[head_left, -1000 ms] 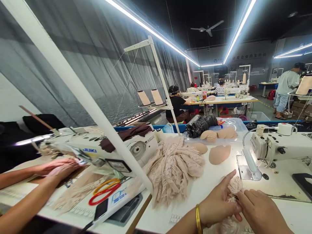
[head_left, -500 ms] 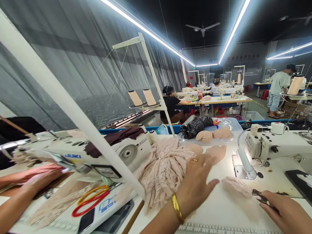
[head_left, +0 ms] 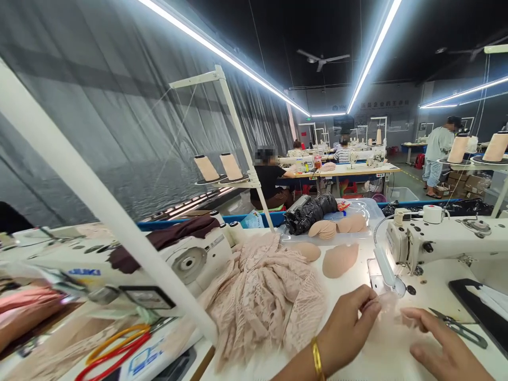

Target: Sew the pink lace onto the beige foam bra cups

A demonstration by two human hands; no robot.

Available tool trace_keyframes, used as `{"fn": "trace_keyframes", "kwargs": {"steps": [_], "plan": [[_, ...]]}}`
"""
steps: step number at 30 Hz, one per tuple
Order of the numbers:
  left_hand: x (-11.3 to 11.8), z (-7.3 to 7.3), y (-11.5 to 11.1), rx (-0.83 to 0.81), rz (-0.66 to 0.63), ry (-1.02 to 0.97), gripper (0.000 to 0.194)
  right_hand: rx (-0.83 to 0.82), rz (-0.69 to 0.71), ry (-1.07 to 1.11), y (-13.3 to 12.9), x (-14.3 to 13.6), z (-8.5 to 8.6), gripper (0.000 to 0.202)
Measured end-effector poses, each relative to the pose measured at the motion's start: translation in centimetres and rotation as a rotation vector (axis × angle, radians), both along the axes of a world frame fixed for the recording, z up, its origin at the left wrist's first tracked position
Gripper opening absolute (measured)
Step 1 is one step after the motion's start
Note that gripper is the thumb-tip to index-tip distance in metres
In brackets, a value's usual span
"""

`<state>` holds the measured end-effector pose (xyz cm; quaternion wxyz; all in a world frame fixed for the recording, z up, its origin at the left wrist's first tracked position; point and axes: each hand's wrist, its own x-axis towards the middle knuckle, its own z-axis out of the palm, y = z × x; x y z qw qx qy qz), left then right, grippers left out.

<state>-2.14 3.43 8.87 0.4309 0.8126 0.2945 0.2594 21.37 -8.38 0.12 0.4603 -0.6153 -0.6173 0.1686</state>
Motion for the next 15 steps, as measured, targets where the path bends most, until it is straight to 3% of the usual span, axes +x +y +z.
{"fn": "trace_keyframes", "kwargs": {"steps": [5, 7, 9, 11, 12, 15], "plan": [[-1.9, -1.7, -1.1, -0.574, -0.014, -0.418, 0.056, -0.179, 0.142, 0.775, 1.7, -5.0, 2.4, 0.050], [-2.2, -2.7, -1.5, -0.699, -0.008, -0.533, 0.064, -0.199, 0.232, 0.928, 1.8, -5.5, 2.8, 0.052], [-2.5, -3.4, -1.6, -0.776, -0.013, -0.578, 0.066, -0.209, 0.263, 0.936, 2.2, -5.5, 2.6, 0.051], [-2.6, -3.6, -1.0, -0.737, 0.026, -0.529, 0.060, -0.213, 0.212, 0.823, 3.0, -5.0, 1.8, 0.052], [-2.7, -3.5, -0.2, -0.628, 0.065, -0.430, 0.052, -0.213, 0.171, 0.746, 3.6, -4.7, 1.2, 0.054], [-3.0, -2.5, 3.9, -0.067, 0.219, 0.080, 0.026, -0.218, 0.094, 0.529, 5.5, -3.6, -1.5, 0.058]]}}
